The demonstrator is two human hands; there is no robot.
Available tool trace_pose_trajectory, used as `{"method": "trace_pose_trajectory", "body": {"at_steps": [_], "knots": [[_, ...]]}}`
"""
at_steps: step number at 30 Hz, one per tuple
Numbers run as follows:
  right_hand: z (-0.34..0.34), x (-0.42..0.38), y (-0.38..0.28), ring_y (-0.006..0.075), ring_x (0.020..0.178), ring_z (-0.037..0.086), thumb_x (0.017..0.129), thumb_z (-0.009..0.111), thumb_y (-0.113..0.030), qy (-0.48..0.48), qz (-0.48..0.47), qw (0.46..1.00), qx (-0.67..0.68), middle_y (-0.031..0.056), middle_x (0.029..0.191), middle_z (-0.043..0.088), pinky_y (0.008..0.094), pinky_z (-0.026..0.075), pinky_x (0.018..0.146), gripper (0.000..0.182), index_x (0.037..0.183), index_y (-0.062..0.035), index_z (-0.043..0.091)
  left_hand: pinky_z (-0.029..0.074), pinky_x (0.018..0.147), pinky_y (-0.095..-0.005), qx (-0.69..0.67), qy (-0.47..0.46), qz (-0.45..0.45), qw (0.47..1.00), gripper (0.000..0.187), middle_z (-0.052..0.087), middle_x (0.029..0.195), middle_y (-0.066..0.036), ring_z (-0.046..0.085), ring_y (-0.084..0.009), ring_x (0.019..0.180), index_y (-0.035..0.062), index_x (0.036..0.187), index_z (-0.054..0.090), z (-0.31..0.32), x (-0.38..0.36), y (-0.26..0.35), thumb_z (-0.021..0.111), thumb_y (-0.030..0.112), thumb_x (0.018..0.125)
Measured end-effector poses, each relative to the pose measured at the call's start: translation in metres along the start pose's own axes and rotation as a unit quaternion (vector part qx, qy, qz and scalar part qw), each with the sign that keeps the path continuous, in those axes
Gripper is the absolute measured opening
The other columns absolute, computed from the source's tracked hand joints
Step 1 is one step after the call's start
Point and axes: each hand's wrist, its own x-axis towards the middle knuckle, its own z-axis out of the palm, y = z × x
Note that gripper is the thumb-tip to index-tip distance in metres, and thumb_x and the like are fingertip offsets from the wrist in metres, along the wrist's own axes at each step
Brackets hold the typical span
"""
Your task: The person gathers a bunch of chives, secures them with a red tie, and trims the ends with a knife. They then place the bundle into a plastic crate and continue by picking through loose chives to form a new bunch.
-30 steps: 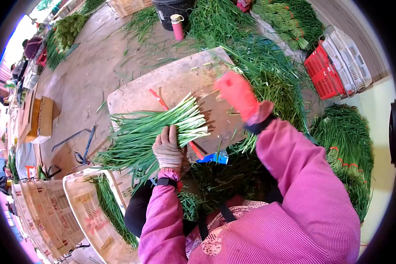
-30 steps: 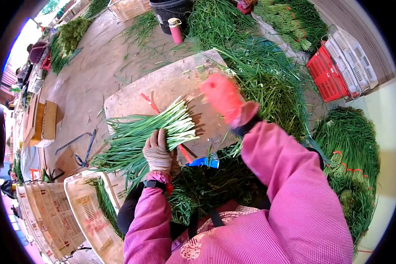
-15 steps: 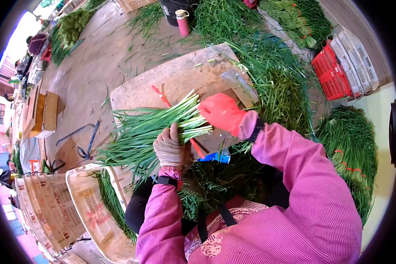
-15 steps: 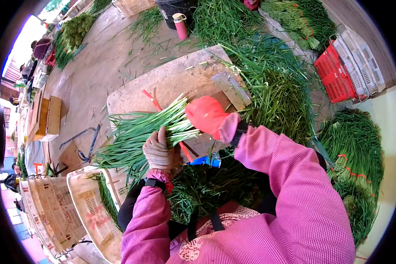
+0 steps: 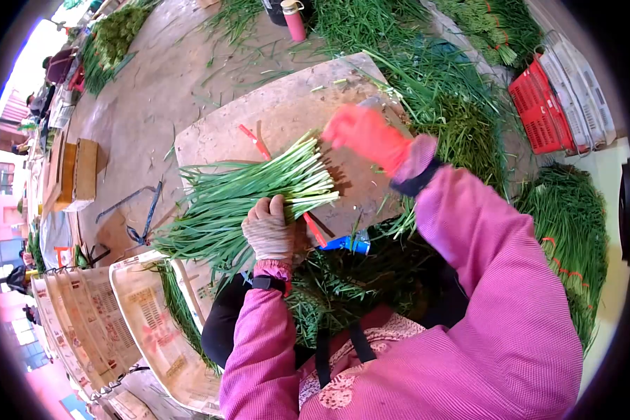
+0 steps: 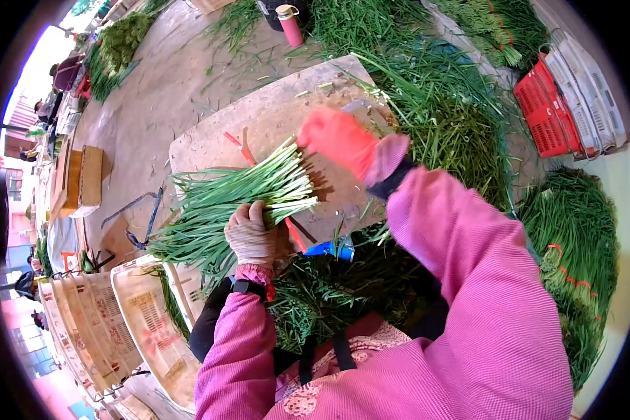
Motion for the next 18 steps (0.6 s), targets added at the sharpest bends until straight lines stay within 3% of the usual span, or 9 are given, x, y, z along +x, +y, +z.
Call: {"method": "trace_pose_trajectory", "body": {"at_steps": [2, 4, 5, 6, 7, 9, 11, 13, 18], "knots": [[-0.059, 0.005, -0.018, 0.0158, 0.075, 0.067, 0.094, 0.057, -0.015, 0.059, -0.063, 0.996, 0.02, 0.0049, 0.09, 0.071, 0.0274, 0.054, 0.07, 0.014, 0.096, -0.0033, 0.064, 0.047, 0.07, -0.0452, -0.001, 0.033, 0.011, 0.999, 0.037, 0.059, 0.096, -0.004, 0.06, -0.0285, 0.087, 0.0178, 0.103, 0.056, -0.001, 0.001, 0.001, 0.07, 0.021, 0.069], [-0.125, 0.002, -0.036, 0.0205, 0.081, 0.068, 0.095, 0.057, -0.019, 0.214, -0.07, 0.948, -0.225, 0.0091, 0.098, 0.071, 0.0317, 0.054, 0.074, 0.018, 0.097, -0.0023, 0.064, 0.047, 0.072, -0.0453, -0.001, 0.067, 0.022, 0.997, 0.036, 0.059, 0.097, -0.004, 0.06, -0.0281, 0.088, 0.0175, 0.101, 0.056, -0.003, 0.005, 0.002, 0.07, 0.021, 0.069], [-0.154, -0.004, -0.036, 0.0261, 0.082, 0.067, 0.093, 0.056, -0.021, 0.269, -0.112, 0.856, -0.427, 0.0109, 0.095, 0.07, 0.036, 0.053, 0.076, 0.02, 0.097, -0.0035, 0.064, 0.047, 0.075, -0.0455, 0.002, 0.099, 0.046, 0.994, 0.035, 0.06, 0.098, -0.005, 0.06, -0.0278, 0.09, 0.017, 0.1, 0.056, -0.007, 0.01, 0.002, 0.07, 0.021, 0.068], [-0.171, -0.009, -0.036, 0.0317, 0.083, 0.066, 0.092, 0.056, -0.023, 0.31, -0.148, 0.717, -0.607, 0.0126, 0.093, 0.069, 0.0403, 0.052, 0.077, 0.021, 0.098, -0.0046, 0.065, 0.047, 0.078, -0.0456, 0.006, 0.13, 0.07, 0.989, 0.035, 0.06, 0.099, -0.005, 0.06, -0.0274, 0.092, 0.0164, 0.099, 0.055, -0.01, 0.012, 0.002, 0.071, 0.021, 0.068], [-0.171, -0.012, -0.033, 0.0317, 0.083, 0.066, 0.092, 0.056, -0.023, 0.31, -0.149, 0.716, -0.608, 0.0126, 0.093, 0.069, 0.0403, 0.052, 0.077, 0.021, 0.098, -0.0046, 0.065, 0.046, 0.082, -0.0461, -0.021, 0.092, 0.065, 0.993, 0.035, 0.061, 0.102, -0.005, 0.061, -0.0279, 0.094, 0.016, 0.098, 0.055, -0.006, 0.011, -0.003, 0.071, 0.021, 0.068], [-0.158, -0.024, -0.026, 0.0358, 0.085, 0.064, 0.091, 0.054, -0.024, 0.303, -0.281, 0.702, -0.58, 0.0154, 0.091, 0.068, 0.044, 0.051, 0.077, 0.022, 0.094, -0.0063, 0.067, 0.046, 0.083, -0.0468, -0.035, 0.087, 0.062, 0.994, 0.035, 0.061, 0.101, -0.005, 0.061, -0.0281, 0.094, 0.0157, 0.098, 0.055, 0.001, 0.008, -0.006, 0.071, 0.021, 0.068], [-0.113, -0.033, -0.023, 0.0356, 0.084, 0.064, 0.091, 0.054, -0.026, 0.165, -0.217, 0.791, -0.547, 0.0152, 0.088, 0.068, 0.046, 0.05, 0.076, 0.023, 0.09, -0.0073, 0.068, 0.046, 0.083, -0.0475, -0.049, 0.077, 0.059, 0.994, 0.035, 0.061, 0.101, -0.006, 0.061, -0.0283, 0.094, 0.0153, 0.098, 0.054, 0.005, 0.002, -0.008, 0.071, 0.02, 0.068], [-0.053, -0.035, -0.017, 0.0361, 0.082, 0.063, 0.09, 0.055, -0.026, 0.076, -0.189, 0.873, -0.444, 0.0152, 0.084, 0.067, 0.048, 0.05, 0.074, 0.023, 0.086, -0.0074, 0.068, 0.045, 0.087, -0.0471, -0.044, 0.055, 0.047, 0.996, 0.051, 0.06, 0.108, -0.004, 0.058, -0.0281, 0.102, 0.0167, 0.112, 0.055, 0.006, -0.003, -0.008, 0.077, 0.025, 0.066], [0.067, -0.017, -0.003, 0.0355, 0.079, 0.064, 0.086, 0.062, -0.036, -0.087, -0.118, 0.852, -0.503, 0.0123, 0.078, 0.067, 0.0479, 0.05, 0.072, 0.029, 0.08, -0.0102, 0.073, 0.046, 0.086, -0.0478, -0.052, 0.041, 0.044, 0.997, 0.054, 0.06, 0.107, -0.004, 0.059, -0.0273, 0.1, 0.0179, 0.116, 0.058, 0.003, -0.007, -0.008, 0.075, 0.026, 0.066]]}}
